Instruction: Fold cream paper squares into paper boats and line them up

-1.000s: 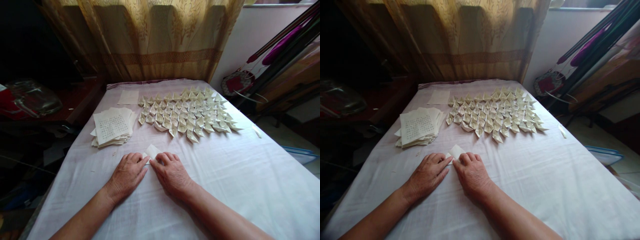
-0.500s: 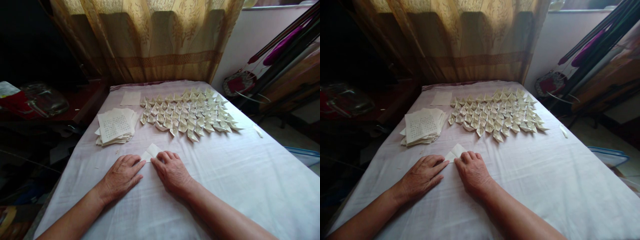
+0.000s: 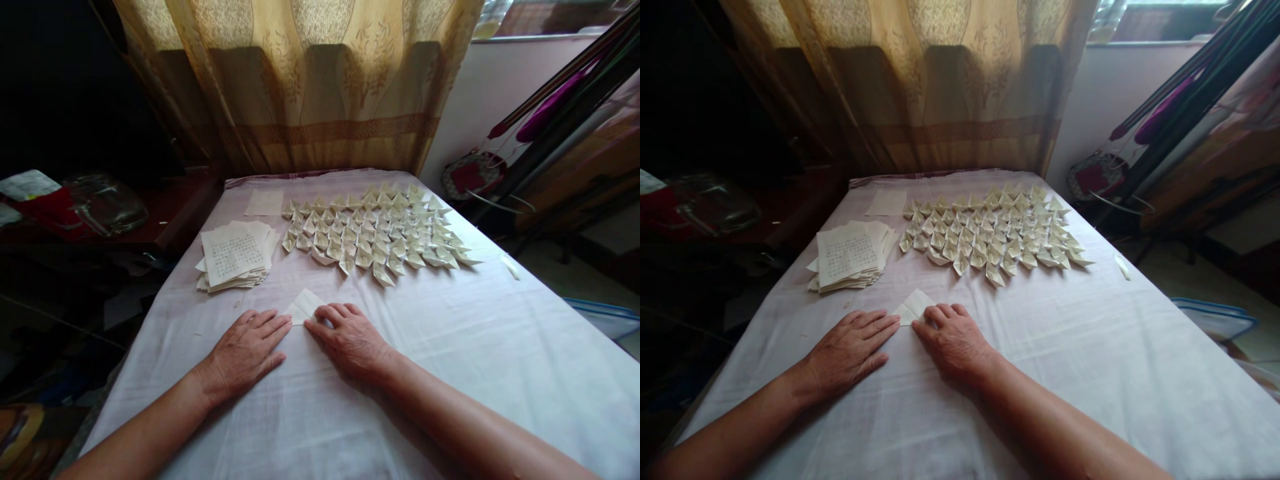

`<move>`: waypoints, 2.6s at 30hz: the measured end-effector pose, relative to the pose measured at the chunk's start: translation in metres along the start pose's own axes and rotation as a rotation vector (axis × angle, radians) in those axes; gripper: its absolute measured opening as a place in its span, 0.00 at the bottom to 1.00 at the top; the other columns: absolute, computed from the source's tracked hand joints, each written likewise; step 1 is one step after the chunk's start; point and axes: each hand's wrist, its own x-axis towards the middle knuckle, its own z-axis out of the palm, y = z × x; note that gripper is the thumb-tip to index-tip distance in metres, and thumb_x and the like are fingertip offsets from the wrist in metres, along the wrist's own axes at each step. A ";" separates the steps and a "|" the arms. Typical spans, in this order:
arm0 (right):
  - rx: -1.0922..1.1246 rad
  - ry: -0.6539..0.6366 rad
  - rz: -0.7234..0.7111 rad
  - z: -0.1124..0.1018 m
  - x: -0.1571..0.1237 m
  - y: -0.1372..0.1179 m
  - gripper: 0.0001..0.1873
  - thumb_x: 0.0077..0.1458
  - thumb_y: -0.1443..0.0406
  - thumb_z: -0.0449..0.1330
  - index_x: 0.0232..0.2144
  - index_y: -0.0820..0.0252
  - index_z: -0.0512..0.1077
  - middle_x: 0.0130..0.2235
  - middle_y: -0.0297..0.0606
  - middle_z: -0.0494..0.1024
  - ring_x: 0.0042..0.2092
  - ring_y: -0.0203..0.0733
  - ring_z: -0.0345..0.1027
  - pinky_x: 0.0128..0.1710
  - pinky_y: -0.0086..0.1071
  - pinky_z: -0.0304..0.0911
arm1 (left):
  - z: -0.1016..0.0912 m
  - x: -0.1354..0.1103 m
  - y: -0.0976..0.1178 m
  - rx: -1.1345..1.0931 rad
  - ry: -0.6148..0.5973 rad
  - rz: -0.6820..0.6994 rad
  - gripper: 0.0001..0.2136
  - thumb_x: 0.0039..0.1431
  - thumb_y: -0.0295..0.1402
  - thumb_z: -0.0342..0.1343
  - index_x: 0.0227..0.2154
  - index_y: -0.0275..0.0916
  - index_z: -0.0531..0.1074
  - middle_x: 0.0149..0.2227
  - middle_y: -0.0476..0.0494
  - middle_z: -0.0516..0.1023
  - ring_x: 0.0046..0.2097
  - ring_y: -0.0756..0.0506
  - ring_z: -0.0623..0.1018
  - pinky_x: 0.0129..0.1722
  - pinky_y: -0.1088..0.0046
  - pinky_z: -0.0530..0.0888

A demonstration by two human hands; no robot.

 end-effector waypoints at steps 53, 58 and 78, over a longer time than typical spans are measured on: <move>0.307 0.284 -0.120 0.013 -0.003 0.011 0.06 0.64 0.66 0.58 0.39 0.56 0.76 0.44 0.36 0.82 0.48 0.43 0.71 0.49 0.39 0.61 | 0.004 0.019 0.017 -0.136 0.235 0.171 0.12 0.68 0.25 0.46 0.45 0.34 0.75 0.44 0.40 0.83 0.47 0.43 0.81 0.46 0.63 0.80; 0.429 0.256 0.085 0.012 0.004 0.009 0.06 0.61 0.68 0.60 0.31 0.57 0.75 0.39 0.35 0.81 0.42 0.40 0.72 0.45 0.38 0.60 | 0.003 0.017 0.016 -0.265 0.237 0.093 0.12 0.67 0.25 0.48 0.47 0.35 0.75 0.45 0.41 0.82 0.48 0.45 0.81 0.50 0.66 0.78; 0.446 0.368 0.456 0.019 0.019 -0.015 0.07 0.52 0.71 0.63 0.24 0.57 0.70 0.36 0.35 0.78 0.41 0.43 0.68 0.43 0.40 0.57 | 0.001 0.018 0.013 -0.316 0.220 0.081 0.13 0.69 0.26 0.46 0.46 0.34 0.75 0.45 0.40 0.82 0.47 0.45 0.80 0.50 0.65 0.78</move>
